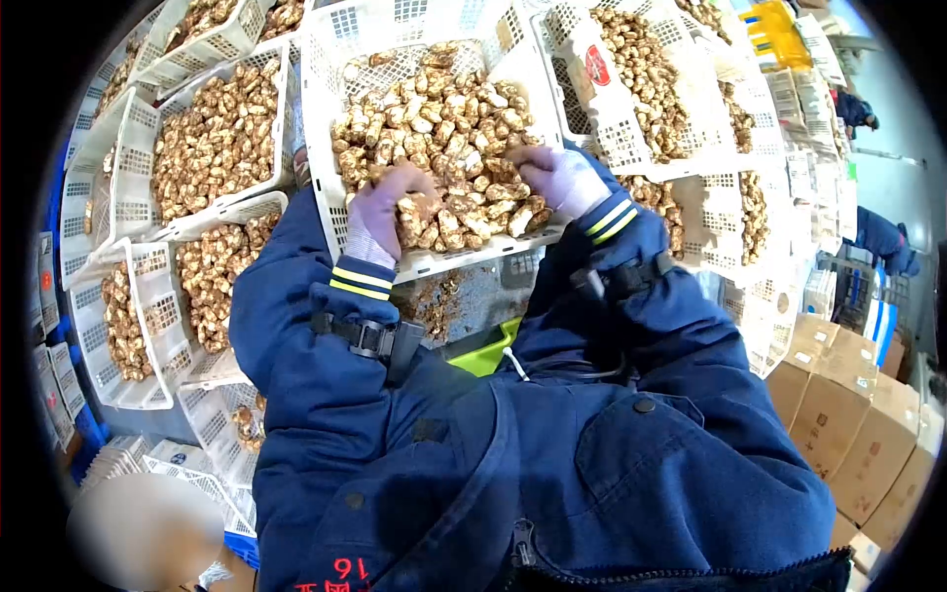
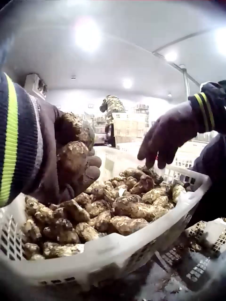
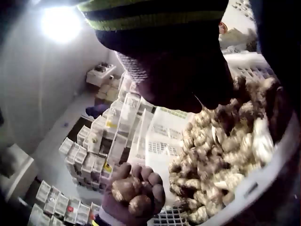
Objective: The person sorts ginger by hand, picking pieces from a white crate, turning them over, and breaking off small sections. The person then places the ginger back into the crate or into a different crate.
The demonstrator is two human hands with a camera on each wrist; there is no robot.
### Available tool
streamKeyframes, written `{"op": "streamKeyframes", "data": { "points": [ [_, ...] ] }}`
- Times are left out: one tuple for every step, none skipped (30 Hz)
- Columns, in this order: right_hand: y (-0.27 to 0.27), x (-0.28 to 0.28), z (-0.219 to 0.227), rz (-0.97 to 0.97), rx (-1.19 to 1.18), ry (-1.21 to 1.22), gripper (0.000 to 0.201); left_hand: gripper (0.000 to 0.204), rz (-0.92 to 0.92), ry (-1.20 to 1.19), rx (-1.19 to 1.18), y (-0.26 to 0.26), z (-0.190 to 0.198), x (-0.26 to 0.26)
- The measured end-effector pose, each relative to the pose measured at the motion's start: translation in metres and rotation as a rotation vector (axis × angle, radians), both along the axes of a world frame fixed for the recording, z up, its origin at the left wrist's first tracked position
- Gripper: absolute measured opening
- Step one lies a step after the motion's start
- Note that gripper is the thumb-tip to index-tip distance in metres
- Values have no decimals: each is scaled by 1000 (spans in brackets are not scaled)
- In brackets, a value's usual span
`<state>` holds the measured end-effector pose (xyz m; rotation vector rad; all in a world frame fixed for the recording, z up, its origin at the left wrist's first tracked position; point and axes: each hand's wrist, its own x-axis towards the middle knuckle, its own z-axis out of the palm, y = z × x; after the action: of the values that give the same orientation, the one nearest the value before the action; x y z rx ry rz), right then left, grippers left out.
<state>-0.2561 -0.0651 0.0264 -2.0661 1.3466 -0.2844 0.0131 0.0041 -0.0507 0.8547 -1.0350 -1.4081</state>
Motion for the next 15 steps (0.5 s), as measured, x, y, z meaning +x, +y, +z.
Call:
{"op": "streamKeyframes", "data": {
  "points": [
    [6,5,-21,43,-13,51,23,31,4,202,115,0,7,3],
    [15,15,-21,33,52,16,24,32,7,403,230,0,10,6],
    [19,23,-25,96,11,-8,27,39,253,148,387,-10,26,5],
    [22,30,-29,157,-32,-30,31,34,219,395,619,-7,46,4],
    [30,41,-25,177,-12,60,35,32,181,343,528,-6,36,6],
    [34,53,-21,199,6,151,40,30,146,293,434,-6,22,7],
    [38,57,-40,263,-76,223,45,29,124,246,364,-8,15,4],
    [43,68,-44,265,-192,315,32,27,105,196,294,-9,10,3],
    [42,73,-46,263,-160,354,31,26,84,143,226,-9,6,3],
    [39,77,-46,259,-127,392,29,22,50,226,331,-10,4,4],
    [35,73,-42,222,-37,320,28,21,16,310,435,-10,3,5],
    [30,62,-58,158,-108,151,33,23,-18,396,537,-10,3,6],
    [22,56,-55,-12,58,-42,35,33,-76,152,329,-4,9,7],
    [15,52,-51,-182,224,-231,37,36,-105,2,208,-3,13,7],
    [4,47,-51,-215,71,-292,39,38,-136,-145,86,-3,18,4]
  ]
}}
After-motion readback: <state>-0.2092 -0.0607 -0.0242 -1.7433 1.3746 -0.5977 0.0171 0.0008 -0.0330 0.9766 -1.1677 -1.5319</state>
